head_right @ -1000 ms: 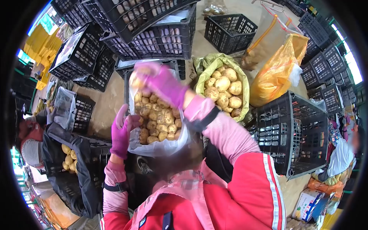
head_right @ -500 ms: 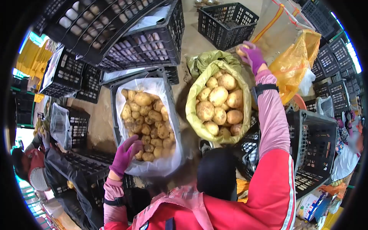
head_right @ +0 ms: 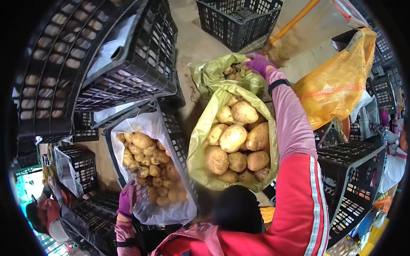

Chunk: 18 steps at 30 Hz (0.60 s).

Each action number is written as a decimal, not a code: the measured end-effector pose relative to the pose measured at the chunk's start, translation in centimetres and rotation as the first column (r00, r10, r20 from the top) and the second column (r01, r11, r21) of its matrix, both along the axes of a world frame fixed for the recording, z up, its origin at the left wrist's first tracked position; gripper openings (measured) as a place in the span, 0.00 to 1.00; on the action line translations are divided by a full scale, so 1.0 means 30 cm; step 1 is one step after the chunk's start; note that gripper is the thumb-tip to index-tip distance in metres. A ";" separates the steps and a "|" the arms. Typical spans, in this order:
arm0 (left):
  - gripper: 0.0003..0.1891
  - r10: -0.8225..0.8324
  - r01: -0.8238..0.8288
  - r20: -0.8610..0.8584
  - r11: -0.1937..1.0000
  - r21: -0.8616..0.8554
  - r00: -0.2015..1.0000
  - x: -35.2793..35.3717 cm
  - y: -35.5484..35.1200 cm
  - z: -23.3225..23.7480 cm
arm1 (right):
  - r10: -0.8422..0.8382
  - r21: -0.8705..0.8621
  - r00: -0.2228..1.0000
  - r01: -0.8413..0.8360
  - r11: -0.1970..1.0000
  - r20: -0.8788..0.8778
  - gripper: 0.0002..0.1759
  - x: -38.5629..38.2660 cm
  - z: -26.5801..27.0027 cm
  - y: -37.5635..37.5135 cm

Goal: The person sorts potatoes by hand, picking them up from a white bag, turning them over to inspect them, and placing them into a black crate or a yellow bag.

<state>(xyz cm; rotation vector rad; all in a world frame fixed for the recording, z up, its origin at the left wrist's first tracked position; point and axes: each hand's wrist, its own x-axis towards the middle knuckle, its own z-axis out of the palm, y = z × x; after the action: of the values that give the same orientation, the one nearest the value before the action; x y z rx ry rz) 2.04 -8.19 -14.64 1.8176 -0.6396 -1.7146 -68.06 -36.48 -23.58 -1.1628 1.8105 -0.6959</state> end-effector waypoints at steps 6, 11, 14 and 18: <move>0.27 -0.132 0.133 0.065 0.991 -0.009 0.989 -0.095 0.016 -0.056 | 0.426 0.094 0.769 -0.437 0.894 -0.476 0.35 -0.085 -0.307 -0.011; 0.28 -0.157 0.156 0.048 0.988 0.018 0.986 -0.178 0.012 -0.048 | 0.258 0.103 0.779 -0.244 0.964 -0.571 0.46 -0.014 -0.347 0.125; 0.26 -0.166 0.165 0.092 0.986 0.021 0.982 -0.244 -0.003 0.013 | 0.490 0.381 0.374 -0.330 0.864 -0.787 0.38 0.028 -0.337 0.177; 0.23 -0.197 0.212 0.202 0.976 -0.057 0.959 -0.262 0.008 0.070 | 0.538 0.415 0.490 -0.344 0.842 -0.686 0.14 0.031 -0.294 0.139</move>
<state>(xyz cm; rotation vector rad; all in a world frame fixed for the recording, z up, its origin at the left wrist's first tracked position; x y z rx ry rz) -5.81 -7.94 -12.53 1.9353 -0.9939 -1.6244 -67.14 -32.31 -32.41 -1.8669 2.0308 0.4375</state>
